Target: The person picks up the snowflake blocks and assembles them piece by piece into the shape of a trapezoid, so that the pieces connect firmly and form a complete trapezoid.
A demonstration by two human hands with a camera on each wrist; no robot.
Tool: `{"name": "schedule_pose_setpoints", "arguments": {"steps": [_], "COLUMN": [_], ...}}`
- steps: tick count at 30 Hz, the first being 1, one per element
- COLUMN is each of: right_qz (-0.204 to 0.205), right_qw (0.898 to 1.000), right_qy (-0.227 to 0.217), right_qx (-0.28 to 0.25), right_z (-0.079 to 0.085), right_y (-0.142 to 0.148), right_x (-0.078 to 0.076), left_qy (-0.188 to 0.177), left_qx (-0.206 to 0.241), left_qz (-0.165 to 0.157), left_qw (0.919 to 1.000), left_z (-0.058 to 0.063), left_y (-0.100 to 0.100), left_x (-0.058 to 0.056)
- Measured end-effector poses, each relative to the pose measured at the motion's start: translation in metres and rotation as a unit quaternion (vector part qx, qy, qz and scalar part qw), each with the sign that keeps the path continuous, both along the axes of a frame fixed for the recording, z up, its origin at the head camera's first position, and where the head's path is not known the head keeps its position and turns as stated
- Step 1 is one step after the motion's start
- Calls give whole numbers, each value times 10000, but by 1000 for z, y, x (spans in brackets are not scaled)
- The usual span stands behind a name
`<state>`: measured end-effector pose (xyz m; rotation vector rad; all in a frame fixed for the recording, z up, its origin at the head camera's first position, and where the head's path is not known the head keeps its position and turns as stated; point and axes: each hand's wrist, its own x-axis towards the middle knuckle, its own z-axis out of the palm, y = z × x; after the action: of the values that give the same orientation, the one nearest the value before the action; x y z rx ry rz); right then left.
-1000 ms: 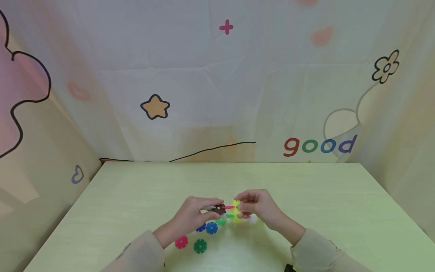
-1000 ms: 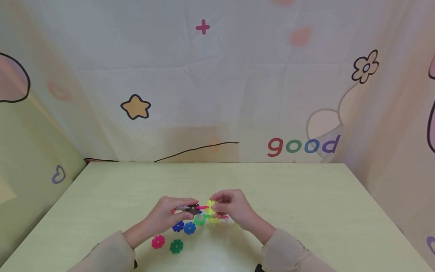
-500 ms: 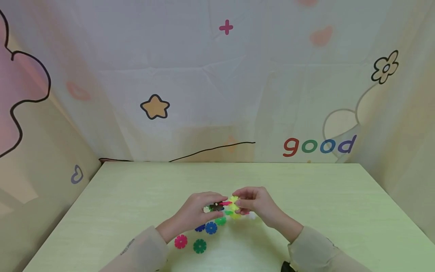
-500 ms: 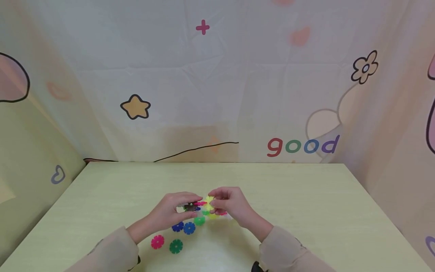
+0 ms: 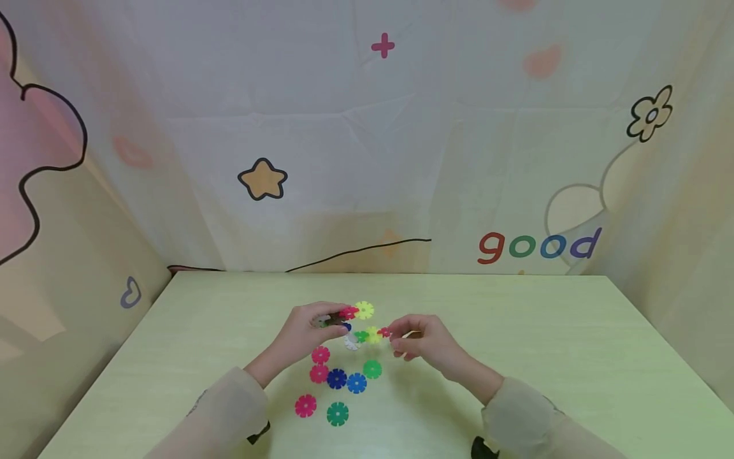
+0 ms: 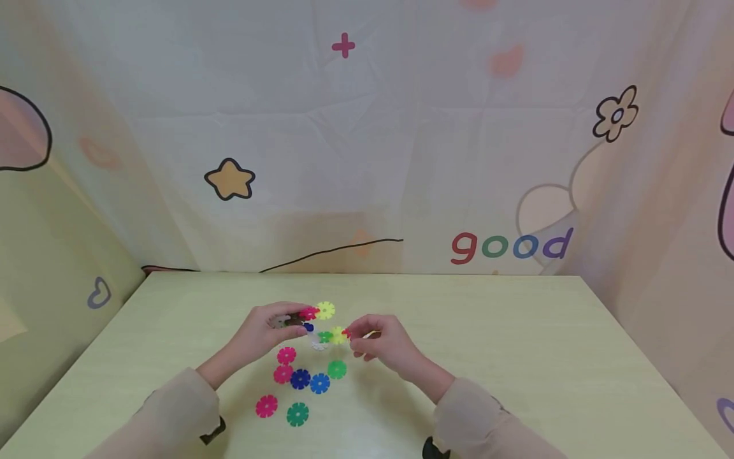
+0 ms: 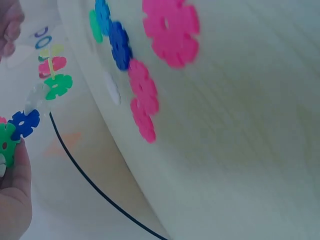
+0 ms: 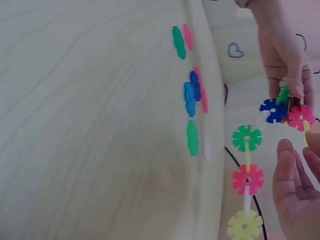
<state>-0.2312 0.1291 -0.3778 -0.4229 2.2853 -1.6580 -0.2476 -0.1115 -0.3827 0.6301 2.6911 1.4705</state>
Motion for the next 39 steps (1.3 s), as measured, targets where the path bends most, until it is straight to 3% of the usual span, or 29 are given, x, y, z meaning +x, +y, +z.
{"name": "schedule_pose_setpoints", "arguments": {"steps": [5, 9, 14, 21, 32, 39], "right_qz": [572, 874, 893, 756, 715, 768], "right_qw": [9952, 9861, 9787, 9686, 9569, 9616], "right_qy": [88, 173, 355, 519, 672, 629], "right_qx": [795, 1401, 1816, 2310, 2733, 2559], "right_z": [-13, -26, -40, -46, -47, -46], "right_y": [-8, -16, -23, -33, -38, -36], "right_x": [-7, -14, -20, -22, -22, -21], "left_qy": [-217, -431, -738, -793, -816, -922], "left_qx": [145, 236, 287, 297, 276, 392], "left_qz": [508, 693, 799, 799, 807, 800], "left_qw": [9984, 9964, 9937, 9932, 9930, 9917], "left_z": [1, 0, -3, -4, -5, -5], "left_y": [-14, -24, -31, -32, -32, -29], "left_x": [-9, -15, -20, -20, -19, -17]}}
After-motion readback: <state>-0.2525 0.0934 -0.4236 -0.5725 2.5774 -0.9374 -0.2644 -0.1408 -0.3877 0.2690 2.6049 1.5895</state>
